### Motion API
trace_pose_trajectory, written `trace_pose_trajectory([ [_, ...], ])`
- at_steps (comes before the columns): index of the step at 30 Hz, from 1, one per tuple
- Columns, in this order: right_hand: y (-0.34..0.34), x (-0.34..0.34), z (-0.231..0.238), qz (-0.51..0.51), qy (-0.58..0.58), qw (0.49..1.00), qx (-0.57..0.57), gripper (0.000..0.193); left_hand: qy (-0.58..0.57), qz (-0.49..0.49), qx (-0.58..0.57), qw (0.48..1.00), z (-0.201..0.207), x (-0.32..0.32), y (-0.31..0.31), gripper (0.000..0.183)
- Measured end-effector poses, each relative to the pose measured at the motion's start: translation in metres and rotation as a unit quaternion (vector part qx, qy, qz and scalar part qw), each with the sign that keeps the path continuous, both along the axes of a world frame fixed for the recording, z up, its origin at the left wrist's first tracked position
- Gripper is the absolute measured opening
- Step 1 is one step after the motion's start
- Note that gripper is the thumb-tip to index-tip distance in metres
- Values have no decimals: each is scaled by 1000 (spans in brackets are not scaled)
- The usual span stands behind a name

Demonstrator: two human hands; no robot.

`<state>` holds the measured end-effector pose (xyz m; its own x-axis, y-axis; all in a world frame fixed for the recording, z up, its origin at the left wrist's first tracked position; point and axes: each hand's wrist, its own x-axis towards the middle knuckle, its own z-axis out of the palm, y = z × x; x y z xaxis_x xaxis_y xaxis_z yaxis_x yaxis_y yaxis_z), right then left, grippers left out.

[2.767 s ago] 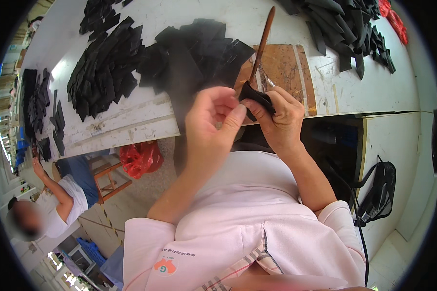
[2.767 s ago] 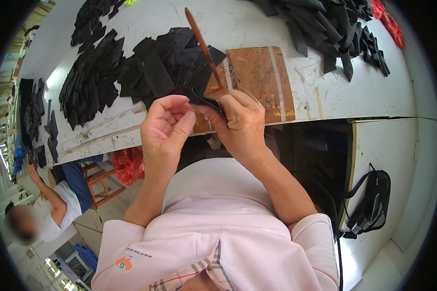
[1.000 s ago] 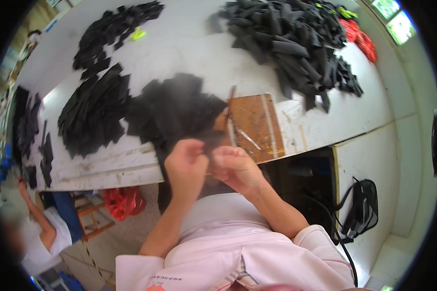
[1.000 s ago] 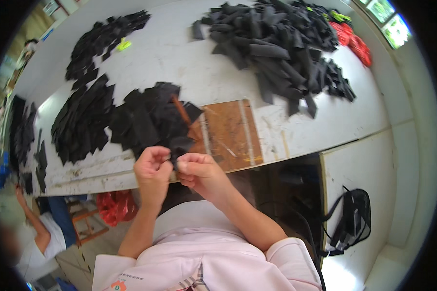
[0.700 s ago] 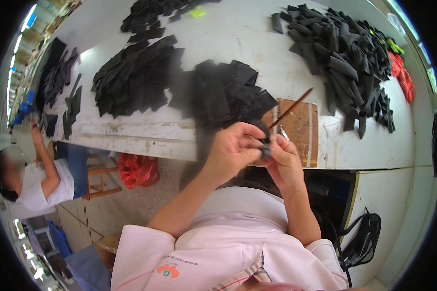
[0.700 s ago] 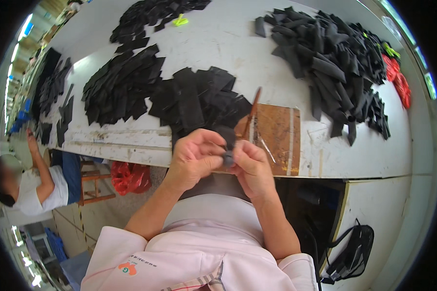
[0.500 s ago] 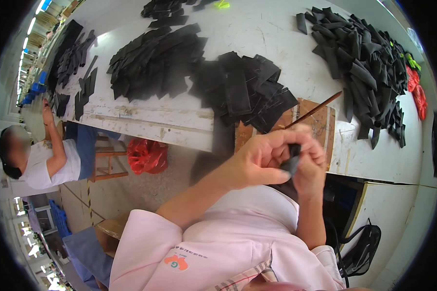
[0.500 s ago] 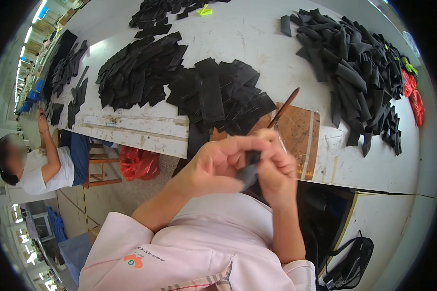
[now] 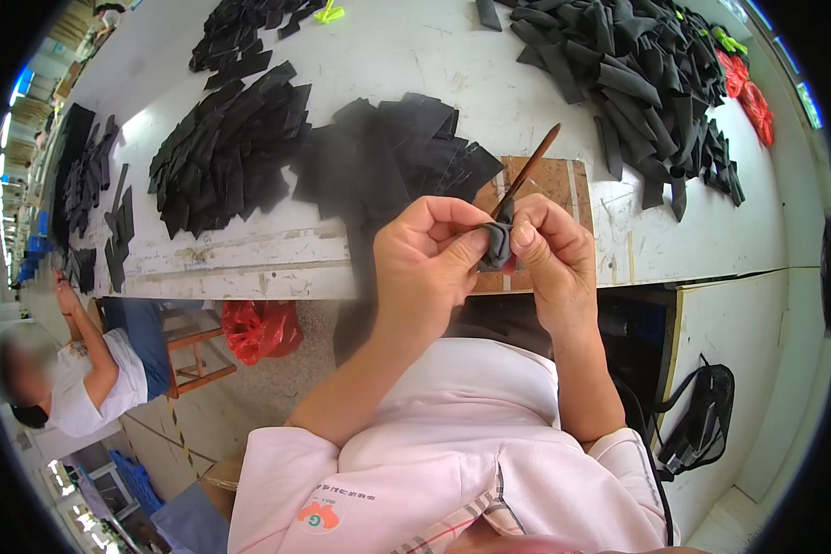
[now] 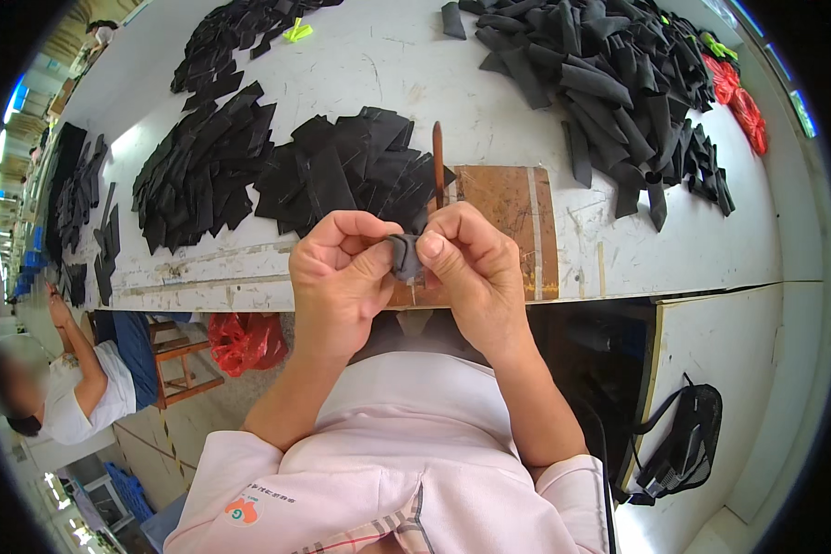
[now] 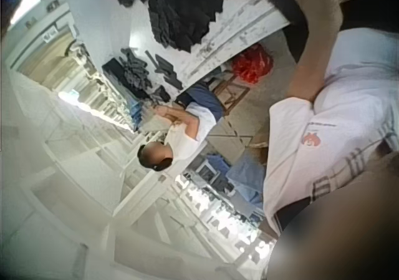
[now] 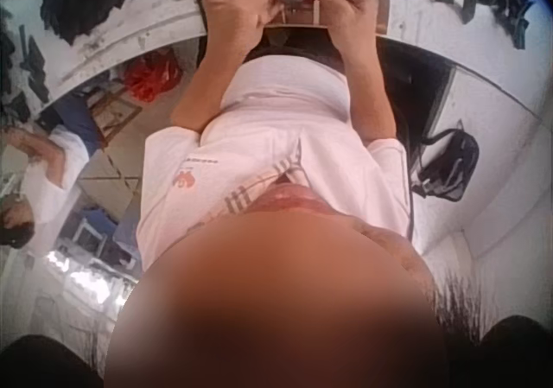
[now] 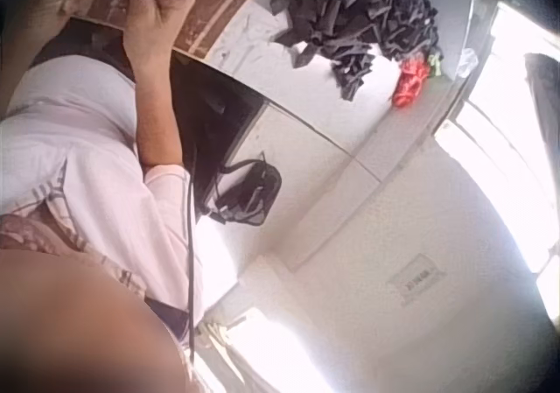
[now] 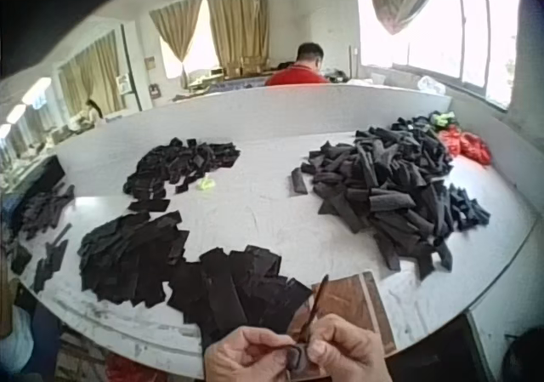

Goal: The recorder is folding and applying an adhesive or treatment to small black fabric/rubber strips at a manufacturing workbench.

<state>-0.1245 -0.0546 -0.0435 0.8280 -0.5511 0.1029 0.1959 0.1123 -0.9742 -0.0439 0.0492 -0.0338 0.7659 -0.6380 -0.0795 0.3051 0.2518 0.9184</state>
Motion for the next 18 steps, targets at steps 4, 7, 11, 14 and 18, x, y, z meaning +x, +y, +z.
trace_pose_trajectory([
  [4,-2,-9,25,57,-21,991,117,21,281,-215,-219,909,13,9,1,15],
  [7,-6,-7,62,106,-65,992,25,21,338,-354,-322,811,21,16,-4,20],
  [11,-32,13,91,51,4,997,-50,24,421,-384,-385,725,57,30,-28,21],
  [14,-66,27,57,124,81,983,105,23,495,-324,-375,714,30,49,-47,22],
  [18,-61,25,3,142,84,960,227,24,563,-211,-310,736,-24,48,-46,26],
])
